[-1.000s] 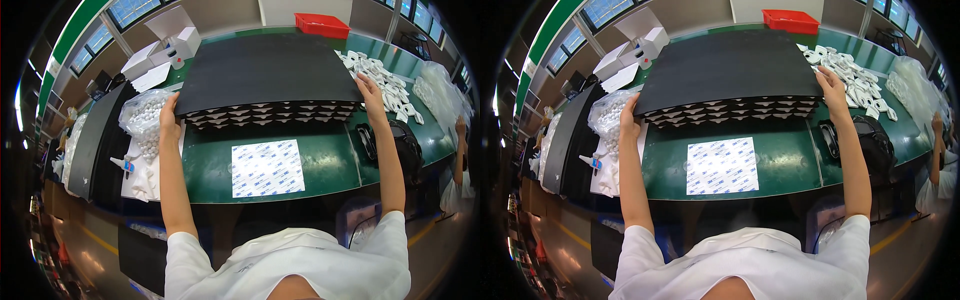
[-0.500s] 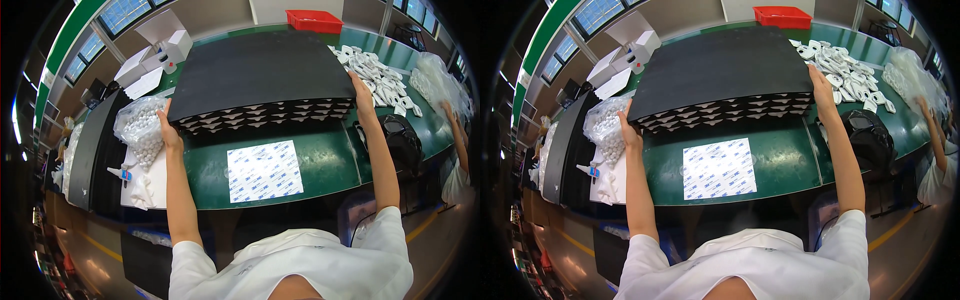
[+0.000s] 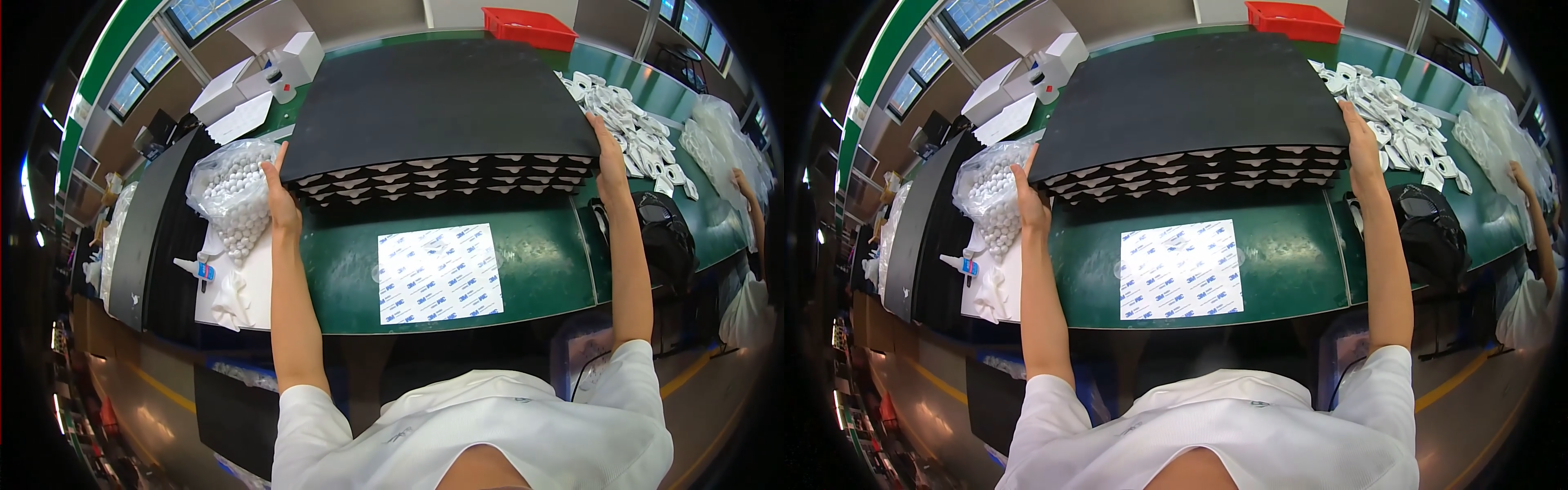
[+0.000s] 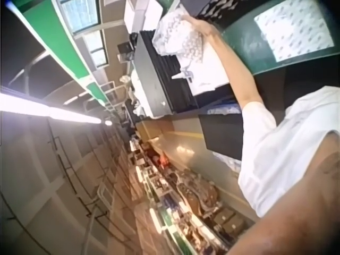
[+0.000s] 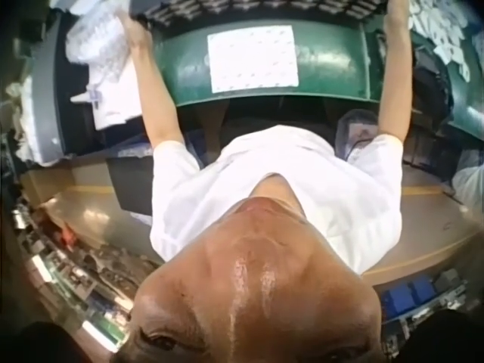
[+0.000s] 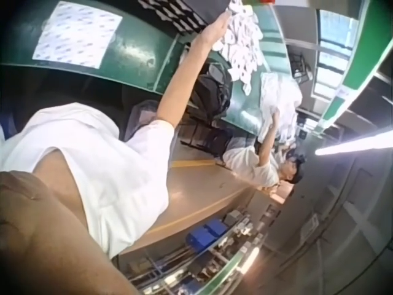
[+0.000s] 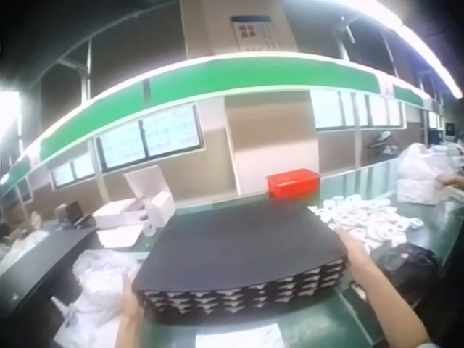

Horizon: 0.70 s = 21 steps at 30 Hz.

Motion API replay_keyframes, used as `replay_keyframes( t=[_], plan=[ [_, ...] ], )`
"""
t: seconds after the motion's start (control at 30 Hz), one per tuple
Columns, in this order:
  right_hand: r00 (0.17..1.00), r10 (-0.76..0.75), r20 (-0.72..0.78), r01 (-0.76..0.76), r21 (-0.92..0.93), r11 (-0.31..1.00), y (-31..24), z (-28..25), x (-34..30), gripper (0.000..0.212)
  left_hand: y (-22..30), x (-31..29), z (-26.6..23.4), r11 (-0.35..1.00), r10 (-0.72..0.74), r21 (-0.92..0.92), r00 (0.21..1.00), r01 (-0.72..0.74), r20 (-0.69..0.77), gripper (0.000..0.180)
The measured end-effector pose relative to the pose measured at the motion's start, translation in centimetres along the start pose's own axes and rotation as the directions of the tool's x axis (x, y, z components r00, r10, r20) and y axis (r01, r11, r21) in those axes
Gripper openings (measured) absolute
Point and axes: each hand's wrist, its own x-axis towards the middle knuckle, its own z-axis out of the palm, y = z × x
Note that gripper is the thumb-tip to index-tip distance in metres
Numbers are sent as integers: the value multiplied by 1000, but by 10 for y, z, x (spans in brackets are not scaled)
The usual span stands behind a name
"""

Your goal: Assembling small white plastic components by inserting metal pins and organizing them onto a tray.

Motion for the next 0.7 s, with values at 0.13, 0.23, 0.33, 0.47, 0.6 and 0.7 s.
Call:
replay_keyframes(
  t=[0.13,0.23,0.33,0.47,0.6,0.7],
  plan=[
    [1000,-4,-13,4,-18,1000,0,-4,4,54,0,-2,-3,1000,-3,9,1000,3,-12,66],
    [1000,-20,15,20,-3,1000,5,-4,4,54,-3,-1,-4,998,24,53,1000,-24,-6,66],
    [999,-50,19,50,-43,998,10,-3,3,55,-5,0,-4,998,36,55,999,-35,-10,65],
    [995,-85,44,85,-13,996,13,-3,1,55,-5,-2,-2,998,40,59,999,-39,-22,64],
    [987,-144,68,144,0,990,19,-2,3,53,-2,-4,0,998,60,37,998,-60,-8,64],
    [976,-199,87,204,-55,977,22,4,4,50,-1,-3,-3,995,94,41,996,-94,2,64]
  ],
)
